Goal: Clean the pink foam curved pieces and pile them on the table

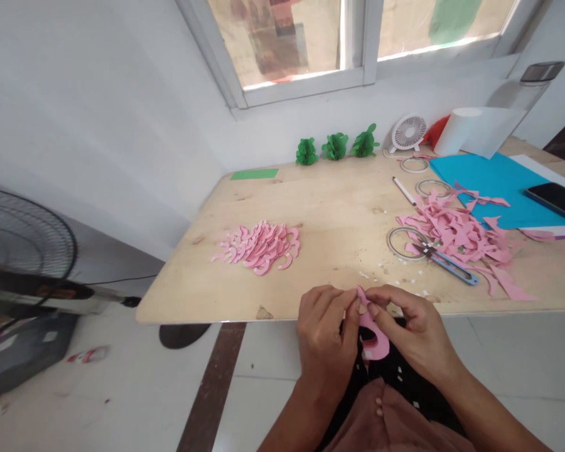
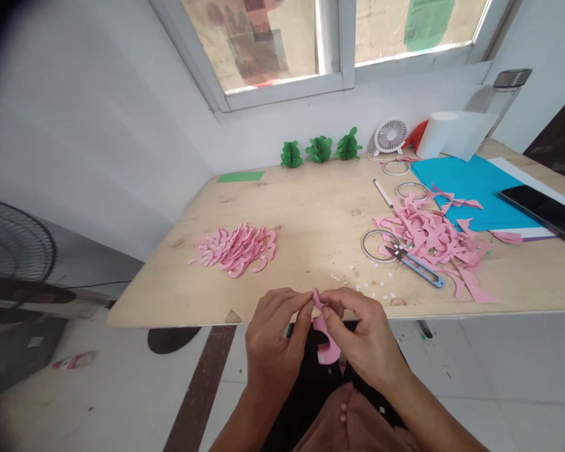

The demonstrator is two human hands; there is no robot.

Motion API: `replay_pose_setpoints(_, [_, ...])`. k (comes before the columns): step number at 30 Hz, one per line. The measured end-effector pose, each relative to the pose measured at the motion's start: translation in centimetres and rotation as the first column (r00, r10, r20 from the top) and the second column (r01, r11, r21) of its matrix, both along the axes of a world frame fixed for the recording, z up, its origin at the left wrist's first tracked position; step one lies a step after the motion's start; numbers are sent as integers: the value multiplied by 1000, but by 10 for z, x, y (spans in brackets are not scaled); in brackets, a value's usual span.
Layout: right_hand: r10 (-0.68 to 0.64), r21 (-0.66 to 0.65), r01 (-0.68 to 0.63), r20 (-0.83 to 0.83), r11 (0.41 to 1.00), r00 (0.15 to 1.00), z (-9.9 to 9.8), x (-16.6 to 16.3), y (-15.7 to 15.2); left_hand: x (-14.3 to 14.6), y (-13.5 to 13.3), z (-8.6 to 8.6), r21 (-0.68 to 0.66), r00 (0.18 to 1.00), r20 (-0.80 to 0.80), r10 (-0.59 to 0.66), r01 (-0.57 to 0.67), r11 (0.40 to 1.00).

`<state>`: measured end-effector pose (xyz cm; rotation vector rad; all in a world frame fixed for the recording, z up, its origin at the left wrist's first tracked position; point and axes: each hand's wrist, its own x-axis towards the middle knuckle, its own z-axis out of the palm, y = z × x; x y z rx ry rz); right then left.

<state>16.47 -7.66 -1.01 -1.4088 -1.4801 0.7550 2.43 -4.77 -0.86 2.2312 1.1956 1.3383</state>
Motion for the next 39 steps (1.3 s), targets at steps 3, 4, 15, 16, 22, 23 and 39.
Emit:
replay_pose_setpoints(3, [0,35,-1,36,999,999,3,-1,-1,-2,1,4,-39,999,-21,-33,32,999])
replay_pose_setpoints(4, [-6,45,4,45,999,999,3,-1,-1,-3,1,5,-59,999,-20,-42,41,997])
replay_pose_setpoints(15, [-9,87,1,100,996,995,-1,-1,-3,-6,3,8,-189,997,3,-74,73,979])
replay_pose_setpoints(16, [-9,85,0,99,996,995,-1,-1,-3,-5,2,8,-182,998,7,-68,68,981])
replay_pose_setpoints(22, [-16,44,13,69,999,997,0,-2,-3,-2,2,1,-146,999,24,-48,51,988])
replay_pose_setpoints(23, [-16,38,13,60,999,998,0,-2,-2,-2,2,1,-144,999,24,-47,50,988])
replay_pose_setpoints(39, [-14,-168,-12,-153,986,988,-1,3,-4,-2,-1,1,-453,983,174,-52,127,883])
